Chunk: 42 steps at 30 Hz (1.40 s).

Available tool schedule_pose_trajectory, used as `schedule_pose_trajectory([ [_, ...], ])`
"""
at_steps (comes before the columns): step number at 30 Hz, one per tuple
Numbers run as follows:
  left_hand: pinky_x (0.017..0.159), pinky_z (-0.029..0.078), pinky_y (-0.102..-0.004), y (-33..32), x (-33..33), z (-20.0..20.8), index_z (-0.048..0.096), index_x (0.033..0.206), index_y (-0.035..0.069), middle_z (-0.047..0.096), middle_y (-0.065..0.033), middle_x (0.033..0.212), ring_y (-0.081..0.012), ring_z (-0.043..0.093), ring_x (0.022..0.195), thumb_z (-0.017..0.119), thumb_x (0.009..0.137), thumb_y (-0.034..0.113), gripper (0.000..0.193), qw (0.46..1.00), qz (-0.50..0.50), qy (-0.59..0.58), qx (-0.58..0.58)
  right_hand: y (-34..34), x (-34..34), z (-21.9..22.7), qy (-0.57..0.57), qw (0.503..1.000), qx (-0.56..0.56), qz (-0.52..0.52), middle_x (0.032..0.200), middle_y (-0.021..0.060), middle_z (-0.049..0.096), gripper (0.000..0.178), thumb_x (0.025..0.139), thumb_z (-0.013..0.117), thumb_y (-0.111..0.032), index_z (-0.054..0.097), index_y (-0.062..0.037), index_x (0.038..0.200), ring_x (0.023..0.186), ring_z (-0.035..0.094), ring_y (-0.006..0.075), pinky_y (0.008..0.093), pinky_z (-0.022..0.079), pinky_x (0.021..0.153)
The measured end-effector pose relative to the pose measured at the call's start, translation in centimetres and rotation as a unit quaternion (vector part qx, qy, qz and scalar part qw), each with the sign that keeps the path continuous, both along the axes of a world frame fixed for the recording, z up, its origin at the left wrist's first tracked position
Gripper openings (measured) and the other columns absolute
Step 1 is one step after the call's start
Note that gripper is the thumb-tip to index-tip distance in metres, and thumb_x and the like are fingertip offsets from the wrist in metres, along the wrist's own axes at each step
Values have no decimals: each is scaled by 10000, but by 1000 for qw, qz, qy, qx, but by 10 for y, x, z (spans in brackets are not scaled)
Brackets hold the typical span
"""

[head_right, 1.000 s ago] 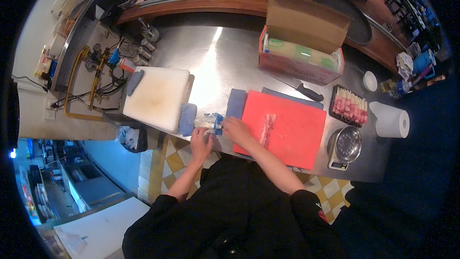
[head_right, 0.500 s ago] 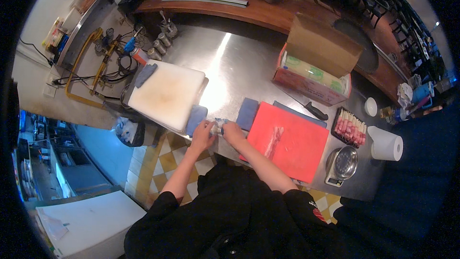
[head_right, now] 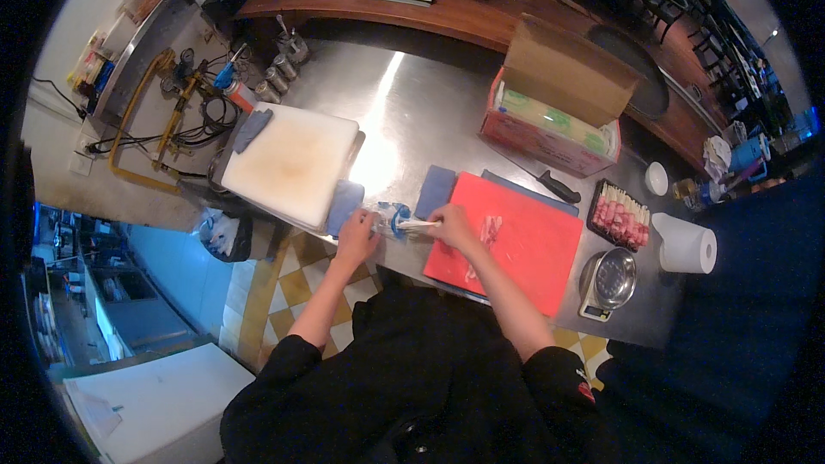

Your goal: The person unwraps a piece of raw meat from plastic wrap on a red cutting board. They then repeatedly pick up and place down small white sticks, likely skewers, while handling the meat. The person continues to manipulate the meat and sticks throughout the clip.

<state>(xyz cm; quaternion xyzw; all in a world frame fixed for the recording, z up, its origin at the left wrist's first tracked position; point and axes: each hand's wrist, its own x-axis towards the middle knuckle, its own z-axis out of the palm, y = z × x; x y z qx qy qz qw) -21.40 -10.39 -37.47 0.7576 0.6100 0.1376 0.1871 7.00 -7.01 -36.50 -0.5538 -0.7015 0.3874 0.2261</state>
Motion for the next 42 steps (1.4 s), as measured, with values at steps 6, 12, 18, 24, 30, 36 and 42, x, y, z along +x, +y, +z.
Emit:
schedule_pose_trajectory([
  [6,860,482,-461,-5,7,5,649,1222,98,585,-133,1140,-325,620,1023,785,772,142,472,999,6,16,44,-53,87,30,75,991,-62,-95,744,45,723,155,773,815,-66,791,-2,912,660,647,95,261,507,603],
  [12,819,467,-448,-2,51,28,678,1116,67,590,-124,1020,-296,600,1009,738,778,135,350,988,-126,-30,84,-111,122,3,205,949,-141,-193,794,21,734,154,842,797,-64,783,28,964,673,636,64,223,490,592],
  [18,860,494,-434,13,81,-2,725,955,67,627,-116,1028,-299,619,1008,712,780,94,177,965,-146,211,59,-115,121,-11,144,957,-171,-184,783,42,740,187,843,798,-77,780,14,1006,677,655,65,238,508,597],
  [24,846,516,-414,22,82,-6,743,852,69,640,-125,1053,-275,618,1043,710,789,110,82,938,-210,273,33,-123,102,-22,26,991,1,-134,802,90,728,170,775,812,-66,759,-26,932,683,686,171,305,539,627],
  [30,784,530,-408,33,78,-8,729,912,60,634,-124,1047,-270,642,976,685,822,139,127,896,-312,299,100,-131,105,-19,-12,981,179,-72,908,82,692,276,712,816,-91,716,-41,964,879,656,290,400,551,795],
  [36,736,518,-400,44,71,-6,690,930,30,613,-140,1023,-254,644,902,666,874,119,108,973,-207,85,58,-136,108,-13,-12,979,173,-107,944,87,699,254,728,811,-98,730,-59,966,919,649,295,406,549,812],
  [42,554,415,-247,43,50,11,679,971,20,651,-40,823,-86,521,614,702,951,113,98,957,-10,-288,-42,-141,101,-11,15,971,186,-151,971,103,720,253,738,804,-68,737,-46,982,931,673,300,397,549,836],
])
